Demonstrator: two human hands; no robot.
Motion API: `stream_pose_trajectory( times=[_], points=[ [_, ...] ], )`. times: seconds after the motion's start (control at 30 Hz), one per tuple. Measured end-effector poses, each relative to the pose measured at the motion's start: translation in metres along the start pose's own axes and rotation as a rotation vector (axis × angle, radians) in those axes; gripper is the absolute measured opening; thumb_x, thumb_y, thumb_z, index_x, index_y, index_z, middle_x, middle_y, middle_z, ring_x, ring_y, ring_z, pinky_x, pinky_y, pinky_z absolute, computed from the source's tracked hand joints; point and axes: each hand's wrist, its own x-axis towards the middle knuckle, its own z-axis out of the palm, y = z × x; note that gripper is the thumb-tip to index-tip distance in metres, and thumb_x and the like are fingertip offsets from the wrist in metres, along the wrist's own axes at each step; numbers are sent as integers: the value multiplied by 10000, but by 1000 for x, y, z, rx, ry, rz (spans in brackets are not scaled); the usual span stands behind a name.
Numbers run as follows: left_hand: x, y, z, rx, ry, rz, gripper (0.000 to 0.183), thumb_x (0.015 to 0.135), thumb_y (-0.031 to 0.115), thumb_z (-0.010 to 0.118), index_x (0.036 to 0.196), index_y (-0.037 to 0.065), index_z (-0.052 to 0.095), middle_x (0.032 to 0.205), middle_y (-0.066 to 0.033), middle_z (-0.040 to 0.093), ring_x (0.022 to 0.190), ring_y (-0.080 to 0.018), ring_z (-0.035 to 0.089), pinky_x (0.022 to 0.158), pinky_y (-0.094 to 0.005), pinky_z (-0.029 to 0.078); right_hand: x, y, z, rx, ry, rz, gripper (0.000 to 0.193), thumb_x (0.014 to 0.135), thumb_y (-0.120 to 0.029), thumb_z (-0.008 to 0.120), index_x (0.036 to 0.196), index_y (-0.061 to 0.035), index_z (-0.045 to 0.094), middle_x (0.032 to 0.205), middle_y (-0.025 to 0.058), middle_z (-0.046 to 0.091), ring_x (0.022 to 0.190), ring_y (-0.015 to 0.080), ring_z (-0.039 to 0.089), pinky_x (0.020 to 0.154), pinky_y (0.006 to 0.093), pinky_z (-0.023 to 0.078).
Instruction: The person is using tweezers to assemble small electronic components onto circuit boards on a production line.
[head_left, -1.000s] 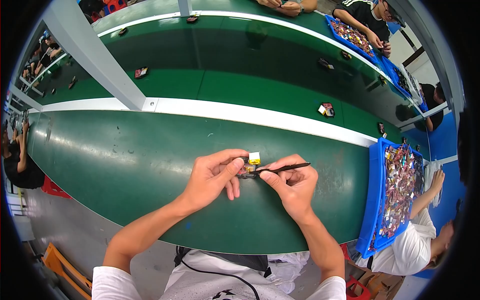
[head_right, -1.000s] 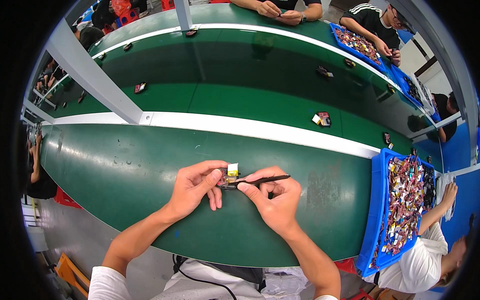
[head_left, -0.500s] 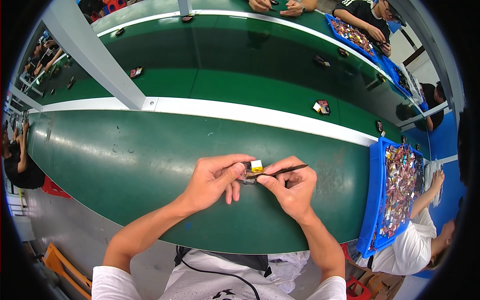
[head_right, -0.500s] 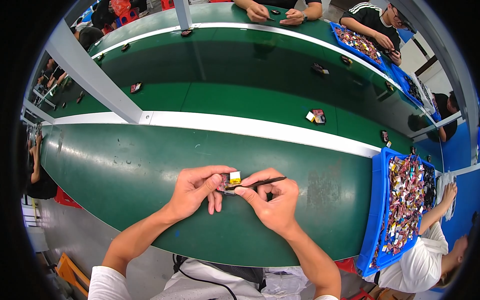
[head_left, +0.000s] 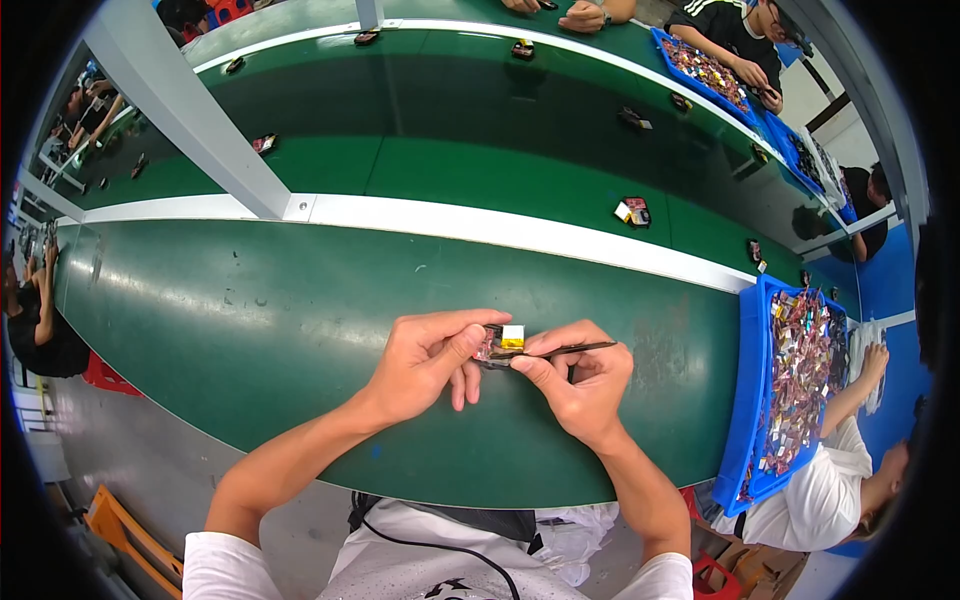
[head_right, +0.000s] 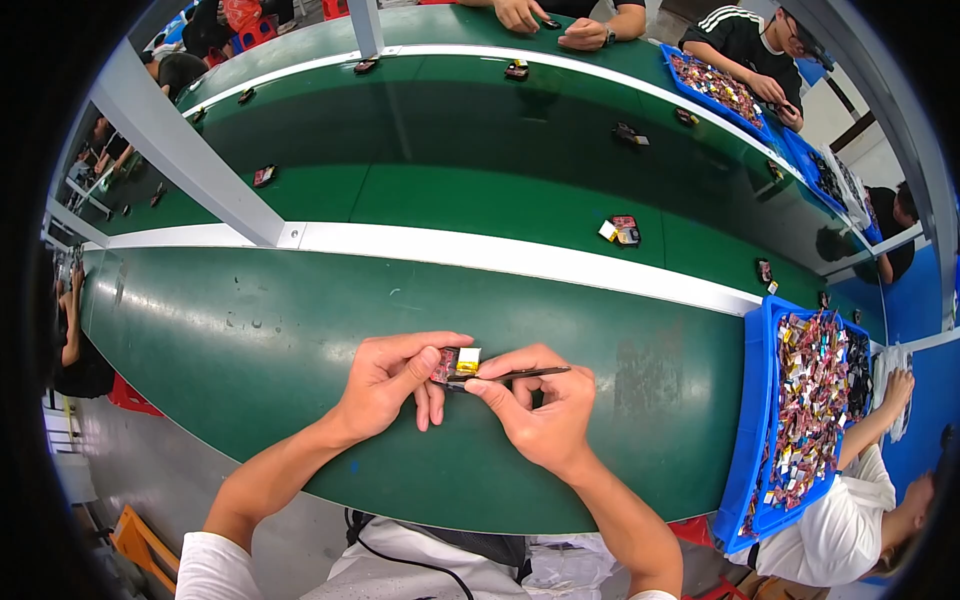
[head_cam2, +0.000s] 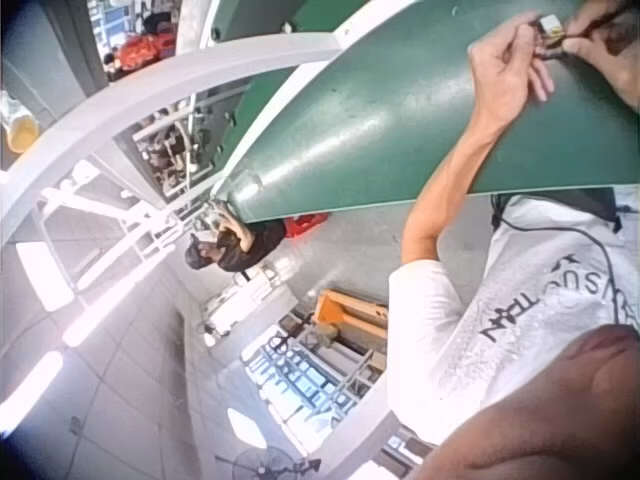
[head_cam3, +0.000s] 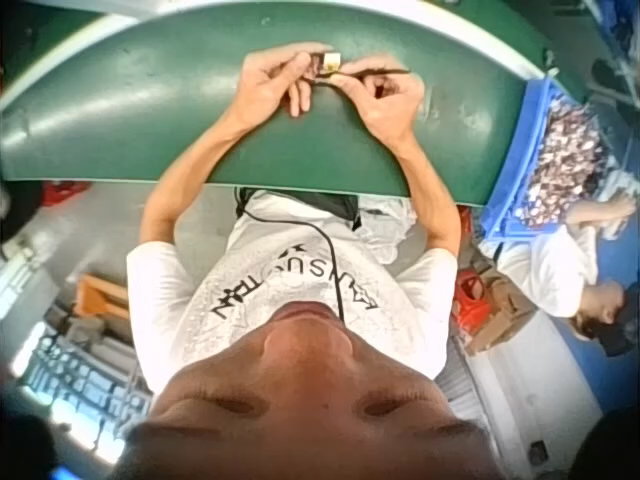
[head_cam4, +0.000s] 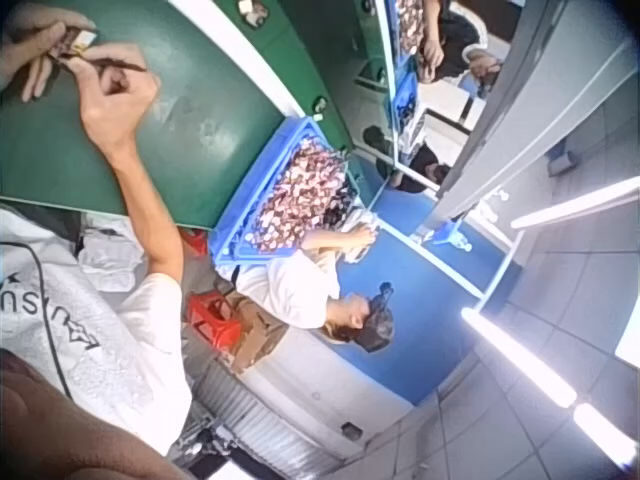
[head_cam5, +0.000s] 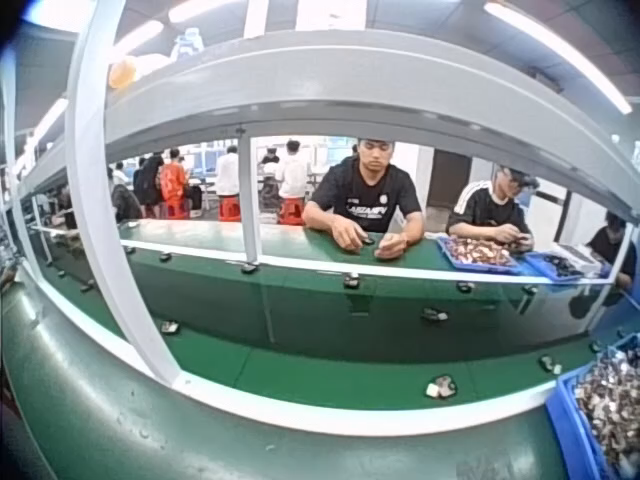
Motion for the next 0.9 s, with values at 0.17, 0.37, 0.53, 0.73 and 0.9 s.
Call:
stream_pose_trajectory(
  times=[0.17, 0.37, 0.53, 0.73, 0.9],
  points=[
    [4, -2, 10, 1, 11, 7, 366, 1100, 197, 466, 1285, -76, 627, 809, -114, 683, 548, -156, 659, 462, -249, 539, 1, -1, -11, -50, -27, -33, 144, 780, 20, 847, 863, -7, 733, 744, 31, 724, 453, 0, 428, 438, 202, 289],
    [9, -2, 15, 2, -22, -24, 342, 1093, 167, 473, 1258, -84, 638, 780, -98, 666, 555, -152, 661, 453, -243, 524, 3, 0, -22, -33, -64, -48, 145, 777, 32, 842, 864, -7, 733, 741, 31, 722, 455, 1, 427, 437, 200, 287],
    [13, -3, 22, -13, 8, -48, 337, 1087, 165, 491, 1246, -95, 633, 772, -100, 659, 547, -163, 662, 448, -248, 525, 1, 4, -29, -27, -60, -24, 162, 784, 40, 831, 896, -5, 724, 765, 48, 734, 457, -3, 428, 437, 197, 287],
    [20, -12, 33, -90, 140, -40, 328, 1076, 167, 521, 1232, -103, 624, 831, -136, 681, 539, -194, 671, 446, -265, 535, -2, 5, -41, -47, 60, -101, 185, 790, 43, 822, 923, 2, 699, 831, 85, 764, 453, -8, 430, 440, 182, 303],
    [22, -11, 39, -108, 154, -80, 327, 1076, 162, 517, 1260, -93, 607, 880, -141, 676, 594, -176, 675, 480, -270, 541, -6, 4, -42, -24, 38, -151, 190, 777, 41, 828, 913, -1, 702, 897, 117, 777, 434, -1, 426, 427, 178, 317]
  ],
)
